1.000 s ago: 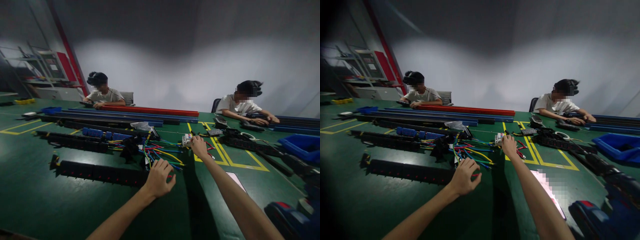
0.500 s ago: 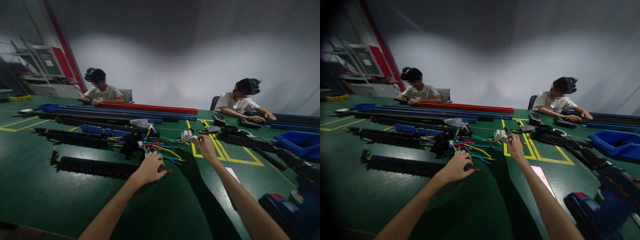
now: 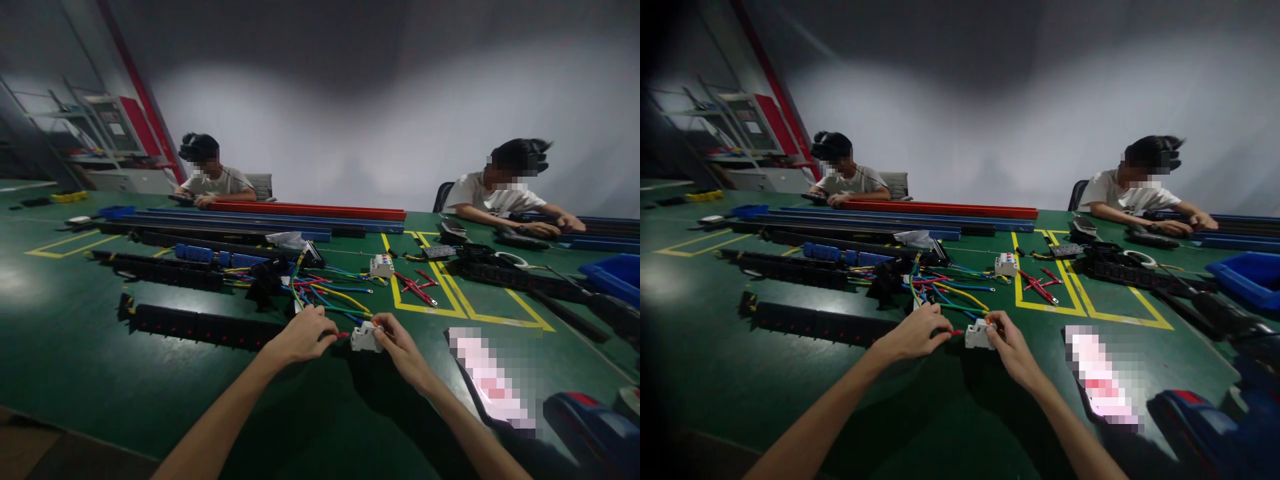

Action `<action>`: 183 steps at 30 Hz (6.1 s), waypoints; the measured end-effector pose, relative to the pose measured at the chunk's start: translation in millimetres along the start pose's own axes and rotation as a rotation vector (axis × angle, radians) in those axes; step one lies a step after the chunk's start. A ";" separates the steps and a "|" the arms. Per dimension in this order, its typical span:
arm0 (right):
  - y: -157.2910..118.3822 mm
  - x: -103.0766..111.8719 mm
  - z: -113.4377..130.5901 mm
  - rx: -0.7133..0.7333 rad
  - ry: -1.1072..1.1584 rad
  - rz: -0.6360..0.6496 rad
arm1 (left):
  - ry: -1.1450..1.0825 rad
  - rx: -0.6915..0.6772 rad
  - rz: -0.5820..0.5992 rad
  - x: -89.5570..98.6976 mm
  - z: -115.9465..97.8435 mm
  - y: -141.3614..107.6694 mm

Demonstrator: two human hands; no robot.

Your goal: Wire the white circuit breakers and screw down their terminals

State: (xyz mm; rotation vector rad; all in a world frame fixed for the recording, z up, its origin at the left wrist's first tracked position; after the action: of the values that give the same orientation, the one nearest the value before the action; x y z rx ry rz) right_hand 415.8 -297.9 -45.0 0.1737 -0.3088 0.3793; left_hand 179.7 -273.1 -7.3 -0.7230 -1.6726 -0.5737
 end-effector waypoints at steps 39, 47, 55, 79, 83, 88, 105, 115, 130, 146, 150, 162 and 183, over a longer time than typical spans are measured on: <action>-2.1 -38.0 11.3 0.145 -0.090 -0.130 | -0.177 -0.138 0.057 -6.0 6.2 1.2; 0.2 -35.8 7.3 0.069 -0.145 -0.068 | -0.094 -0.108 0.078 -7.4 -0.2 5.7; 1.5 -25.9 2.8 0.033 -0.203 -0.009 | -0.038 0.131 -0.322 12.2 47.3 -68.5; 5.9 -24.2 -3.1 0.048 -0.446 -0.032 | 0.163 0.385 -0.196 1.9 193.5 -155.6; 5.7 -24.3 -2.0 0.051 -0.435 -0.036 | 0.199 0.408 -0.227 6.8 185.5 -157.5; 6.5 -24.2 -0.2 0.038 -0.434 -0.032 | 0.066 0.465 -0.290 19.9 134.2 -118.1; 5.1 -22.5 -3.8 0.076 -0.430 -0.033 | -0.844 0.318 -0.023 4.2 98.7 11.5; 6.0 -23.8 -3.4 0.070 -0.435 -0.048 | -0.919 0.225 0.043 5.7 98.1 5.1; 3.4 -22.9 -1.5 0.018 -0.362 -0.086 | -0.084 0.145 -0.240 -7.7 53.4 -56.0; 6.2 -19.6 -3.2 0.024 -0.258 -0.127 | 0.084 0.102 -0.501 -23.7 21.5 -38.8; 6.2 -19.3 -2.0 0.021 -0.233 -0.131 | 0.095 -0.059 -0.424 -22.5 -10.5 -9.3; 6.0 -12.1 -3.2 0.013 -0.216 -0.003 | 0.117 -0.006 -0.250 -27.6 -5.0 6.1; 14.5 0.3 -14.6 0.005 -0.368 0.006 | 0.121 -0.030 -0.186 -32.8 -1.3 11.9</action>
State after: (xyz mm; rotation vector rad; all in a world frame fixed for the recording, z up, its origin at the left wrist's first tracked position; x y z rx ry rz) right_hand 414.2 -281.2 -57.1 0.2483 -0.6708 0.3536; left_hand 193.9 -271.1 -39.1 -0.5459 -1.6314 -0.7605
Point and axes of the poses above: each hand's wrist, its own y-axis towards the middle knuckle, its own x-axis out of the back of the hand, z = x × y, the point moved 3 cm from there along y, towards the middle knuckle, and after that the axes turned 10 degrees about z, right-handed, at the moved point
